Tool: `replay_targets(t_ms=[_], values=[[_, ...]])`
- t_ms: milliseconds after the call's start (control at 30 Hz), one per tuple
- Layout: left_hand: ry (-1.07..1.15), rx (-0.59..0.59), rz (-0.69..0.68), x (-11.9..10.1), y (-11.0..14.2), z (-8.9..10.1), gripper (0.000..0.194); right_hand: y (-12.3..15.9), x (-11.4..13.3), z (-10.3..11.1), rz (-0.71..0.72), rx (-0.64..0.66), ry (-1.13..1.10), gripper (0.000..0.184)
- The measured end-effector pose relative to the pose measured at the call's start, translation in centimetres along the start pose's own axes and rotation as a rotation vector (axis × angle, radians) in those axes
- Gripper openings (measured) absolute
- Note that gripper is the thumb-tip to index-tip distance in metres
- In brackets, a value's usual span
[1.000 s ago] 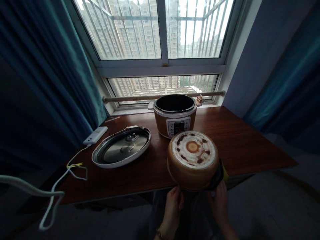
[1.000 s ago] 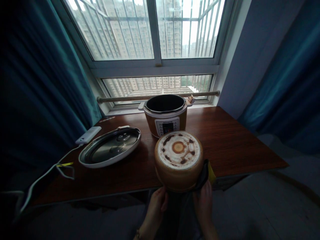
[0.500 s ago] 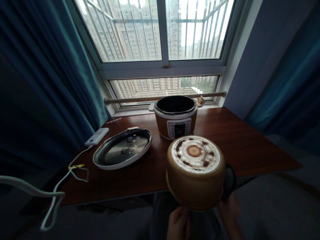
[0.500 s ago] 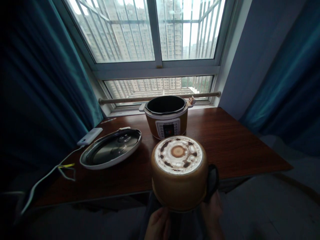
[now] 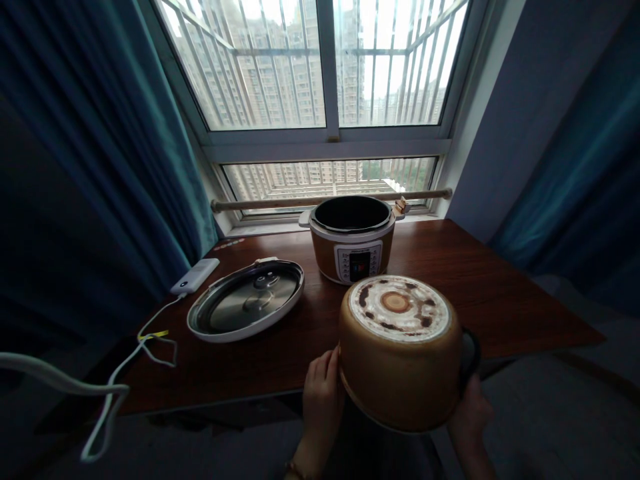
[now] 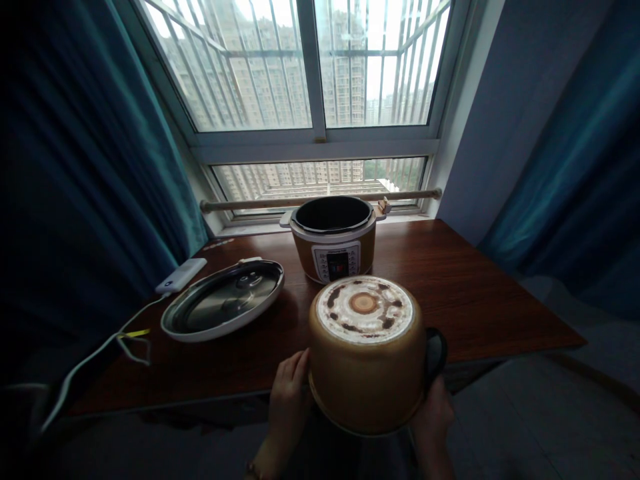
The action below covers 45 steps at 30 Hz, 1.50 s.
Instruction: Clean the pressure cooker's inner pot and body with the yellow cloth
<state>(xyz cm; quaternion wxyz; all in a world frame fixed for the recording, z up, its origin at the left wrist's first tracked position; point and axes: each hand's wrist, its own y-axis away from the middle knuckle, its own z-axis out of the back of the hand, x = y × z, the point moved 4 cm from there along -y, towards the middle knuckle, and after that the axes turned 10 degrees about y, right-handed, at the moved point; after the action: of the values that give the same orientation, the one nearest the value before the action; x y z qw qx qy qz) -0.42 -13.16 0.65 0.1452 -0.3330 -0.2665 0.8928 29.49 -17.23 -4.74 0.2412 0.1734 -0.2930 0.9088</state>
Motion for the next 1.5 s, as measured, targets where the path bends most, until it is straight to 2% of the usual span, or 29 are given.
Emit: replay_targets(t_ms=[100, 167, 233, 300, 367, 500, 600, 700, 767, 833, 933, 1033, 1100, 1267, 1400, 1500], values=[[-0.059, 0.065, -0.091, 0.4, -1.8, -0.8, 0.037, -0.6, 0.7, 0.9, -0.019, -0.033, 0.062, 0.020], [-0.078, 0.091, -0.124, 0.5, -2.4, -1.0, 0.038, -1.1, 1.2, 1.2, -0.024, -0.007, 0.088, 0.023], [-0.084, 0.096, -0.158, 0.2, -2.9, -0.8, 0.038, -1.9, 1.6, 1.9, -0.018, 0.009, 0.125, 0.028], [-0.059, 0.112, -0.188, -0.7, -3.6, -0.3, 0.035, -3.0, 1.9, 3.3, 0.023, -0.040, 0.154, 0.032], [0.012, 0.162, -0.209, -2.2, -4.6, 0.0, 0.030, -4.6, 2.2, 5.6, 0.089, -0.136, 0.187, 0.032], [0.211, 0.334, -0.169, -6.3, -6.8, -0.4, 0.022, -9.6, 2.6, 12.0, 0.232, -0.299, 0.277, 0.034], [0.344, 0.474, -0.101, -9.9, -8.0, -1.3, 0.015, -14.8, 3.9, 16.5, 0.334, -0.329, 0.302, 0.044], [0.611, 0.638, 0.036, -13.4, -8.8, -2.9, 0.021, -20.8, 5.9, 18.7, 0.448, -0.317, 0.281, 0.046], [0.848, 0.714, 0.238, -15.2, -9.0, -4.7, 0.020, -24.7, 7.1, 18.1, 0.608, -0.250, 0.252, 0.043], [1.060, 0.755, 0.452, -16.6, -9.0, -7.0, 0.022, -28.2, 7.4, 16.3, 0.698, -0.098, 0.201, 0.037], [1.211, 0.797, 0.720, -18.1, -8.6, -10.6, 0.032, -32.4, 6.4, 12.3, 0.674, 0.156, 0.195, 0.043], [1.270, 0.795, 0.941, -18.8, -8.3, -12.8, 0.037, -34.8, 5.5, 8.8, 0.651, 0.322, 0.183, 0.051], [1.400, 0.786, 0.980, -19.4, -8.5, -13.2, 0.039, -35.7, 5.5, 6.8, 0.672, 0.404, 0.174, 0.052], [1.717, 0.810, 0.896, -21.0, -9.7, -13.2, 0.039, -36.9, 6.7, 3.0, 0.710, 0.576, 0.158, 0.053], [1.738, 0.854, 0.881, -21.9, -9.6, -14.7, 0.039, -37.0, 7.3, 0.5, 0.699, 0.738, 0.048, 0.053], [1.722, 0.852, 0.898, -22.2, -9.2, -16.0, 0.035, -37.2, 7.1, -0.8, 0.668, 0.780, -0.002, 0.053]])
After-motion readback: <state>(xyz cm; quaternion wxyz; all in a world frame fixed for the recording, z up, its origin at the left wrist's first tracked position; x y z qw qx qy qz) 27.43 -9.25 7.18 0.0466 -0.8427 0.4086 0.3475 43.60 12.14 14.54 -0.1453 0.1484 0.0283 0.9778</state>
